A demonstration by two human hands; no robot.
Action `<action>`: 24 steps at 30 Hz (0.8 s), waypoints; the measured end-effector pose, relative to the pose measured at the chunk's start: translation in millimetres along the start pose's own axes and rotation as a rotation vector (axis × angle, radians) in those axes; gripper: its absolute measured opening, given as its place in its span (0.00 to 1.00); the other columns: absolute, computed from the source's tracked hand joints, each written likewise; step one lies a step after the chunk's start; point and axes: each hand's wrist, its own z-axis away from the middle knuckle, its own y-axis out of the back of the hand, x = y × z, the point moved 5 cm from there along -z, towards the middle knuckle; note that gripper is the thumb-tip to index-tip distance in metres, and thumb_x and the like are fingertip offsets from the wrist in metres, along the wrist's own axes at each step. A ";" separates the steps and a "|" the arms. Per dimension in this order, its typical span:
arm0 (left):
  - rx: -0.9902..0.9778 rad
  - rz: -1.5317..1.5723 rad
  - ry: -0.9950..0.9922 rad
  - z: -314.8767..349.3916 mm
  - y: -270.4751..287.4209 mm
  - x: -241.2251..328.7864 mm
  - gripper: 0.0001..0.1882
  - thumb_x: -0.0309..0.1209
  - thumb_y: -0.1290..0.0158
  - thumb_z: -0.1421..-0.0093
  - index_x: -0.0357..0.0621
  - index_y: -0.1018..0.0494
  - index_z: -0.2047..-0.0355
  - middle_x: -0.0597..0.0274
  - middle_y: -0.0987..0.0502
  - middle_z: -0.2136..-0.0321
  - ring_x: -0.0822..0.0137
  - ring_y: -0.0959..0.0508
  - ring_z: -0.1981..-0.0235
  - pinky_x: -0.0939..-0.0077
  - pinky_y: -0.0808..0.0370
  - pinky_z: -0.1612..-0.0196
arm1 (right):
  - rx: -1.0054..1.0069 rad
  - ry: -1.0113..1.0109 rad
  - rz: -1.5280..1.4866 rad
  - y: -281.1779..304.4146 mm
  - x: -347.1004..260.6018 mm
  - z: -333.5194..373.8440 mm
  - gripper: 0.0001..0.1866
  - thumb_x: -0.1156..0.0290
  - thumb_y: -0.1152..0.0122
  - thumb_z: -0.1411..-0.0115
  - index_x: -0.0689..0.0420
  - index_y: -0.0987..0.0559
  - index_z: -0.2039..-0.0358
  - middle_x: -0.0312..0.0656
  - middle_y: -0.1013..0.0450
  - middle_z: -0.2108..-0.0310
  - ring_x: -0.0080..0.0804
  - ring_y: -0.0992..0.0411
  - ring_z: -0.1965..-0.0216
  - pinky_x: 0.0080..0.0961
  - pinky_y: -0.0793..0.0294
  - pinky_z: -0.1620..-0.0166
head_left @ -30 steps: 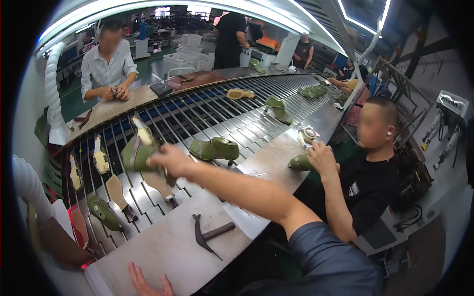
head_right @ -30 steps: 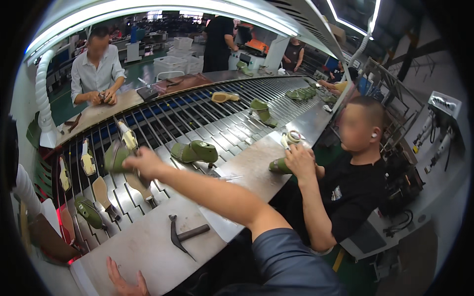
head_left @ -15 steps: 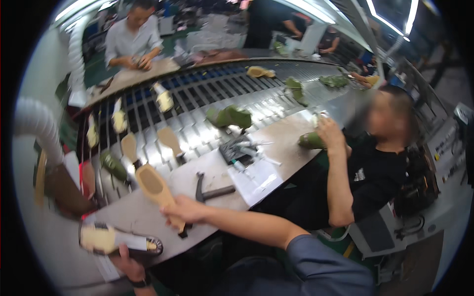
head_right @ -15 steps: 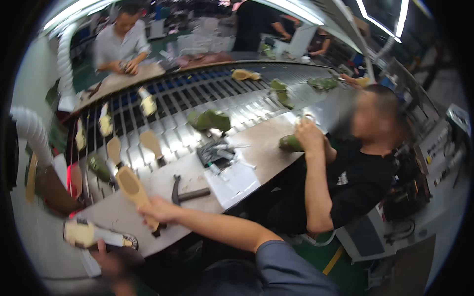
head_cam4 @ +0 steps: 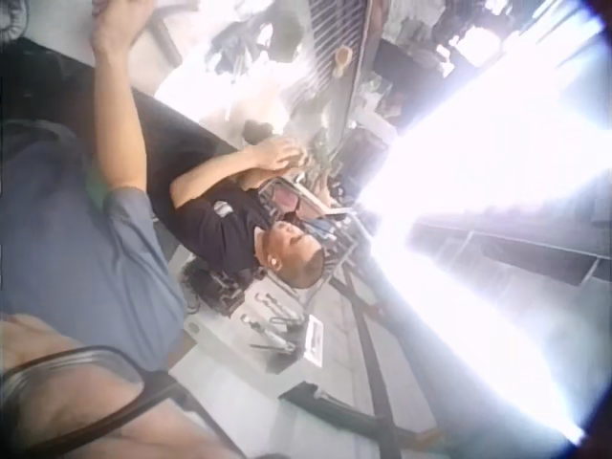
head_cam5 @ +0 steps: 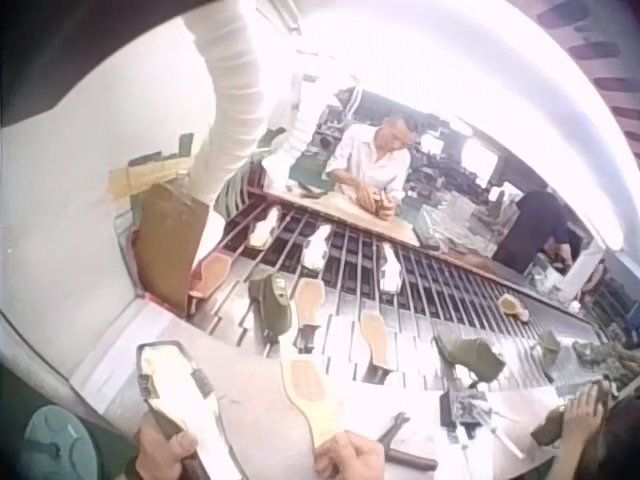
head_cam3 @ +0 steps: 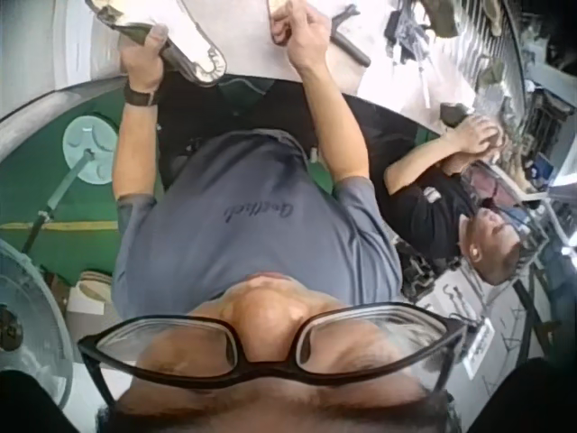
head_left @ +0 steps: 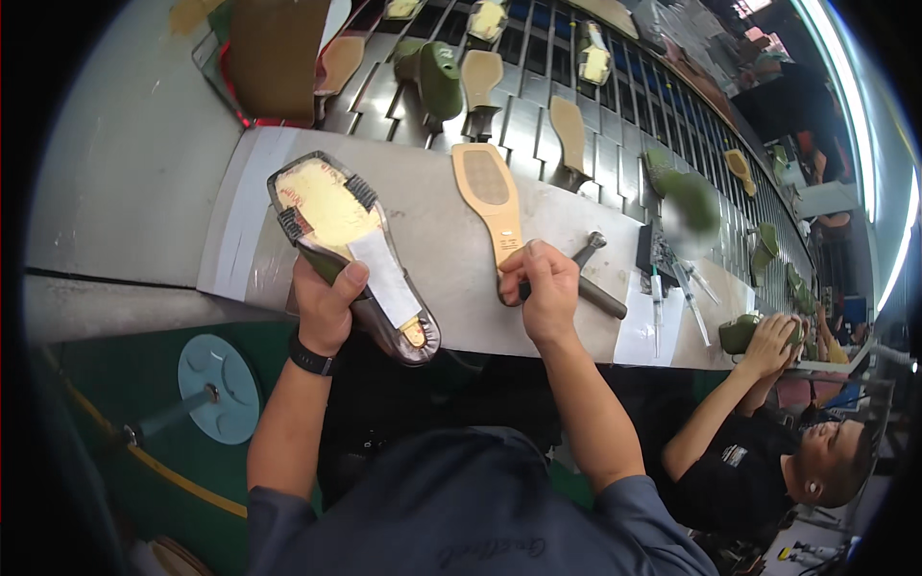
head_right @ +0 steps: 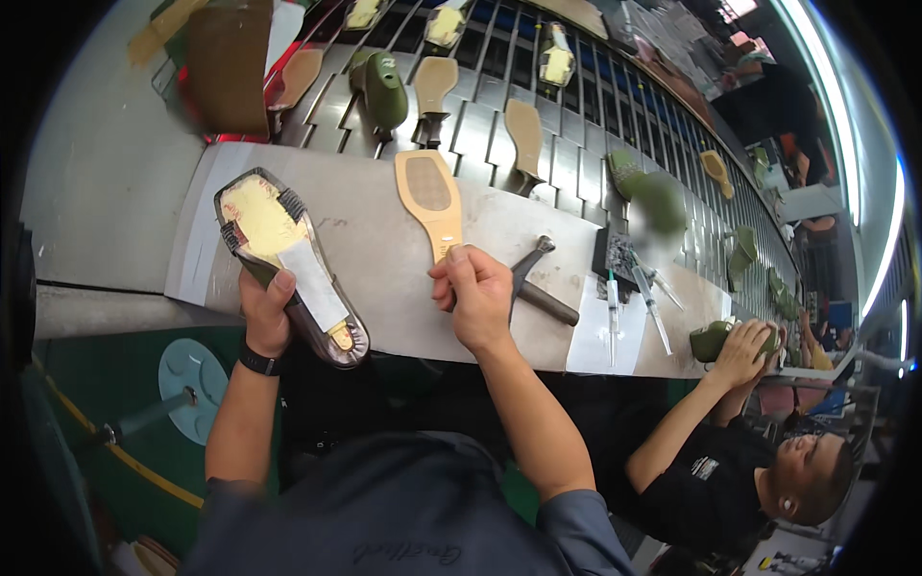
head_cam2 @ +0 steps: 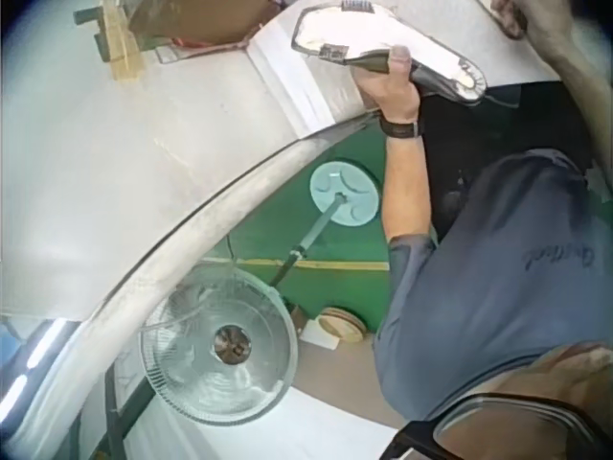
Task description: The person picks up a shoe and an outsole, aligns them together, and presses them by hand. They then use a hammer to tap around the edges of the sole to secure the bond.
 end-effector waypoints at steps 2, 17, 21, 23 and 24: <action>-0.030 0.026 0.007 1.5 2.6 -0.5 0.41 0.55 0.32 0.38 0.33 0.29 0.40 0.58 0.20 0.48 0.67 0.21 0.47 0.70 0.26 0.43 | 0.178 0.033 0.073 -4.8 -3.2 -0.1 0.28 0.57 0.48 0.22 0.62 0.22 0.77 0.35 0.32 0.86 0.20 0.37 0.84 0.19 0.39 0.80; -0.035 0.139 0.069 4.6 9.1 1.0 0.49 0.58 0.26 0.50 0.35 0.30 0.40 0.61 0.19 0.49 0.68 0.20 0.49 0.70 0.23 0.45 | 0.306 -0.048 0.104 -10.9 4.0 -5.7 0.12 0.67 0.34 0.30 0.62 0.21 0.68 0.38 0.26 0.76 0.19 0.30 0.77 0.19 0.32 0.74; -0.006 0.041 -0.037 5.0 -3.4 15.1 0.43 0.52 0.26 0.45 0.35 0.30 0.41 0.61 0.20 0.50 0.69 0.21 0.49 0.71 0.24 0.45 | 0.395 0.504 0.378 -6.5 -2.4 25.2 0.12 0.72 0.31 0.36 0.65 0.20 0.57 0.51 0.22 0.52 0.35 0.22 0.53 0.31 0.22 0.51; 0.019 -0.043 -0.049 7.0 -8.4 23.6 0.38 0.45 0.27 0.42 0.35 0.30 0.41 0.61 0.20 0.50 0.69 0.21 0.50 0.71 0.24 0.45 | 0.280 0.399 0.932 -5.6 -2.0 39.3 0.17 0.74 0.30 0.40 0.65 0.19 0.51 0.58 0.32 0.34 0.51 0.33 0.34 0.41 0.32 0.34; 0.038 -0.117 -0.053 7.2 -10.4 26.9 0.33 0.39 0.28 0.40 0.36 0.29 0.42 0.61 0.20 0.51 0.69 0.21 0.50 0.71 0.24 0.44 | 0.239 0.395 0.988 -5.5 -1.6 45.6 0.16 0.75 0.31 0.39 0.63 0.19 0.51 0.64 0.34 0.32 0.57 0.31 0.34 0.43 0.31 0.35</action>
